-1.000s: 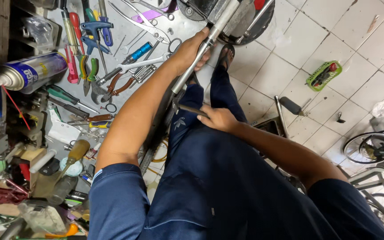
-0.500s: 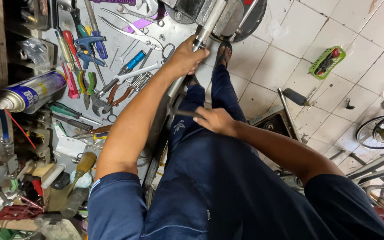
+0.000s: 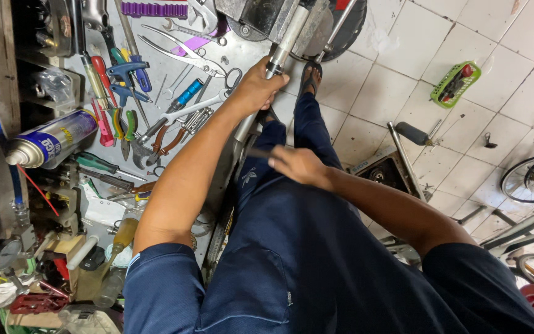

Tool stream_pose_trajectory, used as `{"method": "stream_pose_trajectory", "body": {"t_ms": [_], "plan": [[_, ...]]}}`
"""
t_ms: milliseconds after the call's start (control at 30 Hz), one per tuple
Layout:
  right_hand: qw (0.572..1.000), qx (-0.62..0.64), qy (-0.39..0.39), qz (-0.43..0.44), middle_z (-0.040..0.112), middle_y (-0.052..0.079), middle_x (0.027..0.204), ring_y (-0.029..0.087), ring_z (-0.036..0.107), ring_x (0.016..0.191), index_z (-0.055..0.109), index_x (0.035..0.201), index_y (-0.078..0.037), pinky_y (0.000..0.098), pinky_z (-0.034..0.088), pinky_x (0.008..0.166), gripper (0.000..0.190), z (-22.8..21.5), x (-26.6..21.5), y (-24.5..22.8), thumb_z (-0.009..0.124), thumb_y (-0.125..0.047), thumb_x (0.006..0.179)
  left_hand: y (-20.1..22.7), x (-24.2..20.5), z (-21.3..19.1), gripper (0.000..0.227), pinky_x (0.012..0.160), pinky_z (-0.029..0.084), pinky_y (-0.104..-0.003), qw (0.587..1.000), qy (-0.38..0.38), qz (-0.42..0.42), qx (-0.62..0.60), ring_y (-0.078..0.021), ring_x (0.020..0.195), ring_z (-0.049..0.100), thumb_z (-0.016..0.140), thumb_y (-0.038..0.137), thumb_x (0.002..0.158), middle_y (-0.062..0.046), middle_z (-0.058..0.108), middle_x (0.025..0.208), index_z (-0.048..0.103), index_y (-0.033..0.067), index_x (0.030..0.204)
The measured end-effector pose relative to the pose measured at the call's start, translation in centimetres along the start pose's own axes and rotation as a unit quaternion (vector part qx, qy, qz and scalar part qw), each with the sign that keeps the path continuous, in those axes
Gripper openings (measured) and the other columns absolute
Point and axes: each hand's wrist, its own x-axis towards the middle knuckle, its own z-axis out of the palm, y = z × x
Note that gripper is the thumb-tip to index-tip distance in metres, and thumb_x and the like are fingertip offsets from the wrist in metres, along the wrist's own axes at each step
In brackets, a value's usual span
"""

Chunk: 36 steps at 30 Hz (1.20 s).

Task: The person secures a cylindrical metal tube in a bench vise and repeatedly strikes it with a hammer. They adjust the tube's position in the vise several times and continue hammering different sections of the tube throughout the clip.

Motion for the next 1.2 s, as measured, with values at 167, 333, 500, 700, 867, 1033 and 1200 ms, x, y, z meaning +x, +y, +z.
{"method": "stream_pose_trajectory", "body": {"t_ms": [167,333,500,700,867,1033,1200], "plan": [[0.998,-0.058,0.010,-0.022,0.070,0.004,0.101,0.029,0.070,0.089,0.053,0.122,-0.022,0.0504,0.052,0.071,0.035,0.4,-0.1,0.8,0.042,-0.050,0.104,0.0,0.0,-0.2,0.022,0.042,0.034,-0.027,1.000,-0.005,0.023,-0.005,-0.0105,0.048,0.039,0.062,0.019,0.100,0.001,0.041,0.059,0.047,0.0135,0.115],[0.994,0.039,0.099,0.029,0.068,0.010,0.082,0.036,0.068,0.072,0.052,0.112,-0.018,0.0488,0.049,0.065,0.031,0.7,0.0,1.3,0.047,-0.048,0.104,0.1,0.0,-0.3,0.031,0.042,0.034,-0.026,1.000,0.004,0.023,-0.001,-0.0101,0.047,0.039,0.062,0.021,0.099,0.001,0.041,0.059,0.048,0.0128,0.126],[0.986,0.106,0.123,0.046,0.068,0.015,0.085,0.039,0.069,0.078,0.052,0.116,-0.015,0.0473,0.048,0.072,0.033,-0.4,-0.1,1.0,0.046,-0.046,0.105,0.3,0.1,-0.3,0.029,0.043,0.035,-0.026,1.000,0.008,0.022,0.009,-0.0101,0.048,0.041,0.063,0.023,0.099,0.001,0.043,0.061,0.049,0.0144,0.123],[0.985,0.101,0.131,0.046,0.066,0.012,0.079,0.035,0.068,0.073,0.052,0.114,-0.016,0.0456,0.048,0.070,0.031,-0.3,0.0,1.0,0.047,-0.045,0.105,0.3,0.1,-0.3,0.021,0.043,0.034,-0.026,1.000,0.008,0.019,0.015,-0.0101,0.049,0.041,0.063,0.023,0.099,0.001,0.043,0.061,0.049,0.0165,0.114],[0.988,0.099,0.103,0.062,0.071,0.009,0.090,0.033,0.069,0.081,0.053,0.117,-0.015,0.0443,0.049,0.074,0.033,-0.6,-0.2,0.5,0.046,-0.045,0.105,0.2,-0.3,-0.4,0.024,0.045,0.037,-0.026,0.999,0.007,0.013,0.033,-0.0103,0.051,0.043,0.063,0.024,0.099,0.002,0.045,0.063,0.049,0.0164,0.118],[0.996,0.040,0.080,0.019,0.071,0.009,0.091,0.034,0.069,0.079,0.052,0.120,-0.017,0.0481,0.050,0.070,0.035,-0.3,-0.6,0.5,0.044,-0.048,0.105,-0.2,0.0,-0.2,0.021,0.043,0.035,-0.026,1.000,0.001,0.019,0.015,-0.0106,0.048,0.041,0.063,0.022,0.099,0.001,0.043,0.060,0.048,0.0166,0.112],[0.988,0.109,0.102,0.028,0.072,0.009,0.100,0.031,0.070,0.092,0.056,0.126,-0.019,0.0399,0.050,0.084,0.036,-1.1,-1.1,0.3,0.047,-0.046,0.104,0.4,-0.4,-0.2,0.044,0.045,0.037,-0.025,1.000,-0.013,0.001,0.010,-0.0096,0.050,0.040,0.062,0.024,0.100,0.003,0.042,0.058,0.045,0.0150,0.140]]}}
